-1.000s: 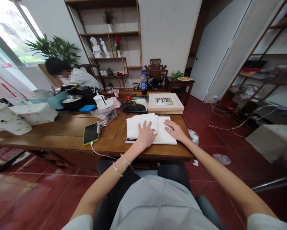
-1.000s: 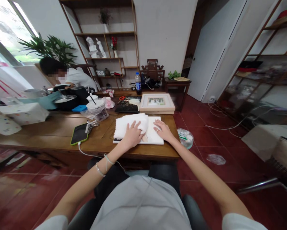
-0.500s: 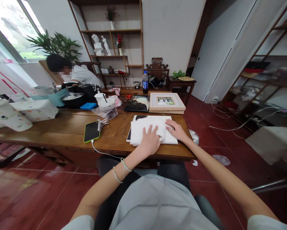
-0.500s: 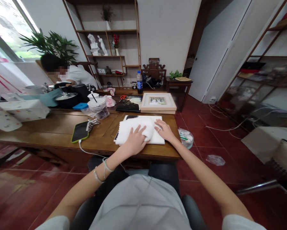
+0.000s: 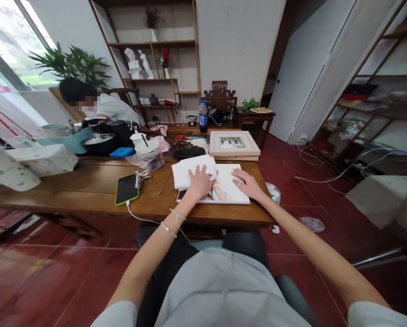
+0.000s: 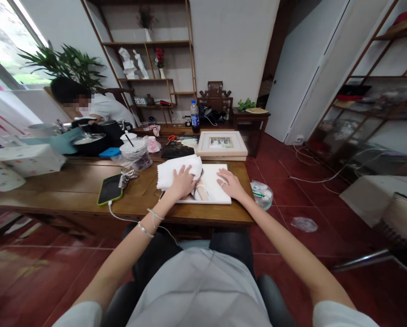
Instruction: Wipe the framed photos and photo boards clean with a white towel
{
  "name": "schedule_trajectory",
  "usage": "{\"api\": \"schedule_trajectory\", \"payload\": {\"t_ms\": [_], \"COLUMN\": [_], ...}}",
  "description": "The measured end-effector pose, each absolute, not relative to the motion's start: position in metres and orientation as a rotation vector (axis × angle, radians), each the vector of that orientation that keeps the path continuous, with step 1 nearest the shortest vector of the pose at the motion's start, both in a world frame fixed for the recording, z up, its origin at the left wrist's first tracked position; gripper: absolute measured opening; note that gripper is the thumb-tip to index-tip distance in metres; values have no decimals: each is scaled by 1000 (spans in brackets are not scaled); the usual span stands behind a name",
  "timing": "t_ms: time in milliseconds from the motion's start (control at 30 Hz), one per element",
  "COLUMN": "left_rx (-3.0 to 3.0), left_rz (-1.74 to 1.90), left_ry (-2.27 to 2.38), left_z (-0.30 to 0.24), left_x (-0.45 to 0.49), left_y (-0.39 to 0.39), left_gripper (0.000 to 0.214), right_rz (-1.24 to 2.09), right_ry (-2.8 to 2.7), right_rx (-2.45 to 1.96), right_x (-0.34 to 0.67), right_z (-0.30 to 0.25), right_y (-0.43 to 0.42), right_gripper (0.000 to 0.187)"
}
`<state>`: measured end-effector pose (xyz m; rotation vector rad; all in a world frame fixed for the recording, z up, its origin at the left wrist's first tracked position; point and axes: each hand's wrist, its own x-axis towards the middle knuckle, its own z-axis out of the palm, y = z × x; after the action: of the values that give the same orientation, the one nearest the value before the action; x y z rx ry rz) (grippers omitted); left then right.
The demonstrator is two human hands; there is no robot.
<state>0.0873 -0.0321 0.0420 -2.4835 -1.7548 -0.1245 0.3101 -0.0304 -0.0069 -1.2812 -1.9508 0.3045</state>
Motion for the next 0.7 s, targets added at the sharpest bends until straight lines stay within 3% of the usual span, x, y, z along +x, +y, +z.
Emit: {"api": "schedule_trajectory", "payload": {"t_ms": [267,467,700], "left_rx": [-2488,-2658,-2745], "left_rz": [40,83,-26], "left_ry": [-1749,-1488,-1436], "left_z": [61,74,64], "left_x": [95,97,91], "left_y": [-93,-148,-121], "left_gripper": [38,34,36], "right_rz": [328,340,360], "right_ry": [-1944,-1941,-1924], "right_rx": [-1293,-1301,-1299], "right_x": [310,310,308], "right_z": [-5,-3,-1], "right_y": [-31,-32,-33], "right_gripper": [33,32,31]}}
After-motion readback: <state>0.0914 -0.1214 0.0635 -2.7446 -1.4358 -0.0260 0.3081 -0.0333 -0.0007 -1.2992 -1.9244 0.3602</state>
